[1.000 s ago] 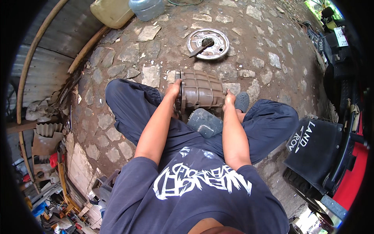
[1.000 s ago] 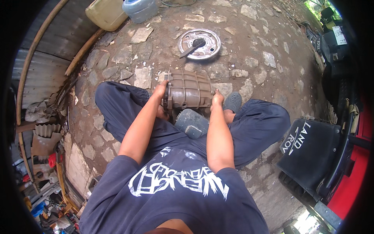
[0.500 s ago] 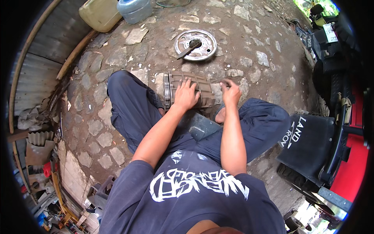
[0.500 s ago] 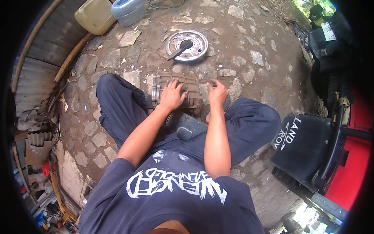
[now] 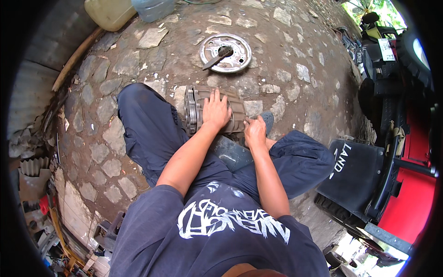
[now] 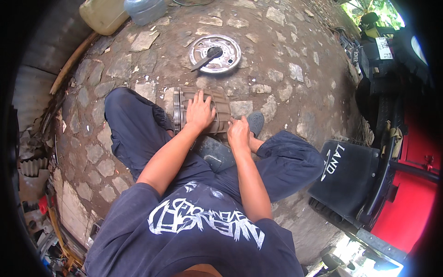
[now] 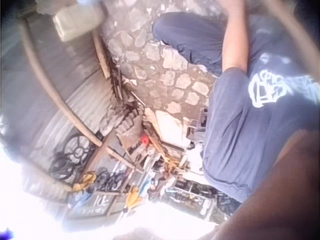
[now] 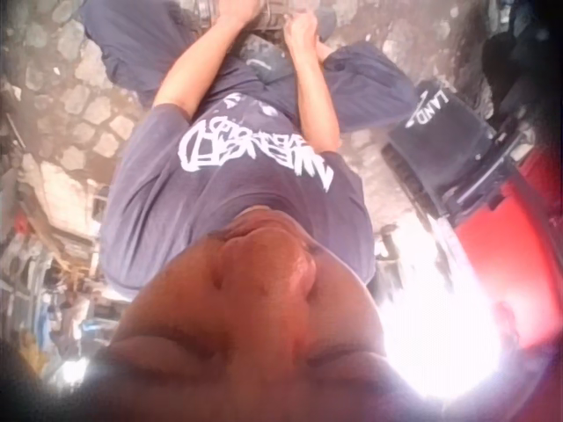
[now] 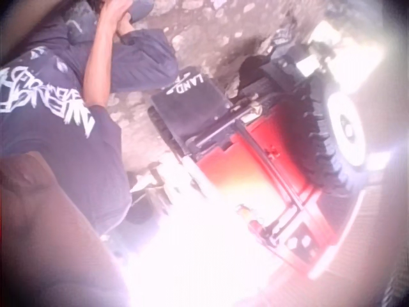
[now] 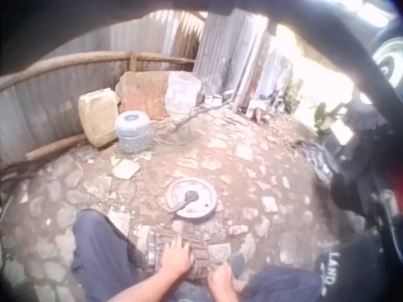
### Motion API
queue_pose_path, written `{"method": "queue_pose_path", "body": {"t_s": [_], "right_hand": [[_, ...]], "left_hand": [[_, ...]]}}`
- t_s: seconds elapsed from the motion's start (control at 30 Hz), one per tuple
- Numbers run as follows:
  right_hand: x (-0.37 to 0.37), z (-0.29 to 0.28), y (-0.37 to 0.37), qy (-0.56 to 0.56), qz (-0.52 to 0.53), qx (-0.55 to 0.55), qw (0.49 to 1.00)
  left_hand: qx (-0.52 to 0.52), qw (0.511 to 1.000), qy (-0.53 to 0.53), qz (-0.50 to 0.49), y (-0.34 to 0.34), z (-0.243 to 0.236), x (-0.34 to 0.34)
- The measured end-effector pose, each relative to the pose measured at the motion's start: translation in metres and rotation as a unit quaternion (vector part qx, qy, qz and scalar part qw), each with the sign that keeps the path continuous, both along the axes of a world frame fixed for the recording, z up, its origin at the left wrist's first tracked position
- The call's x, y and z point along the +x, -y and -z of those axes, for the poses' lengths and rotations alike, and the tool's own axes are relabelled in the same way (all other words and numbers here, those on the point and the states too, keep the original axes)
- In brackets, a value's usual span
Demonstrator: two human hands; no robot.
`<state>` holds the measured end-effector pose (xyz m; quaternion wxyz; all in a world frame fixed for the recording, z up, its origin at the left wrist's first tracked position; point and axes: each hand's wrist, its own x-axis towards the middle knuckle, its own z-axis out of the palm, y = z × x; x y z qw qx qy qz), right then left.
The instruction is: The person sits on the ground and works on a mechanical part, likely a differential housing, by hand. They repeatedly insert and remove small metal pieces, possibly clips or pins, into the housing while turning it over to access different sides.
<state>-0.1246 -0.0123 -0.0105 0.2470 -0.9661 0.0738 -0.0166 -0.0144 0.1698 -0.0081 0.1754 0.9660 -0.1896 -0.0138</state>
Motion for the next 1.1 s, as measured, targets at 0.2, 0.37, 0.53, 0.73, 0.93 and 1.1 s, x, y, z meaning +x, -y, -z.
{"method": "queue_pose_path", "body": {"t_s": [0.2, 0.37, 0.53, 0.73, 0.93, 1.1], "right_hand": [[0.003, -0.023, -0.011, -0.016, 0.037, -0.026, 0.999], [0.011, -0.034, -0.008, -0.035, 0.003, -0.034, 0.999], [0.004, -0.032, -0.001, -0.022, 0.006, -0.007, 1.000], [0.006, -0.045, -0.002, -0.013, -0.026, -0.011, 1.000], [0.013, -0.025, 0.006, -0.024, -0.036, -0.033, 0.999], [0.015, -0.034, 0.000, -0.035, -0.023, -0.021, 0.999]], "left_hand": [[0.009, 0.994, -0.110, 0.010, 0.001, -0.011, 0.006], [0.006, 0.995, -0.101, 0.009, 0.001, -0.010, 0.005], [-0.017, 0.993, -0.120, 0.007, 0.003, -0.012, 0.004], [-0.004, 0.993, -0.116, 0.002, -0.002, -0.012, 0.007], [-0.001, 0.995, -0.097, -0.003, 0.002, -0.011, 0.006], [0.006, 0.994, -0.107, -0.013, 0.002, -0.008, 0.009]]}}
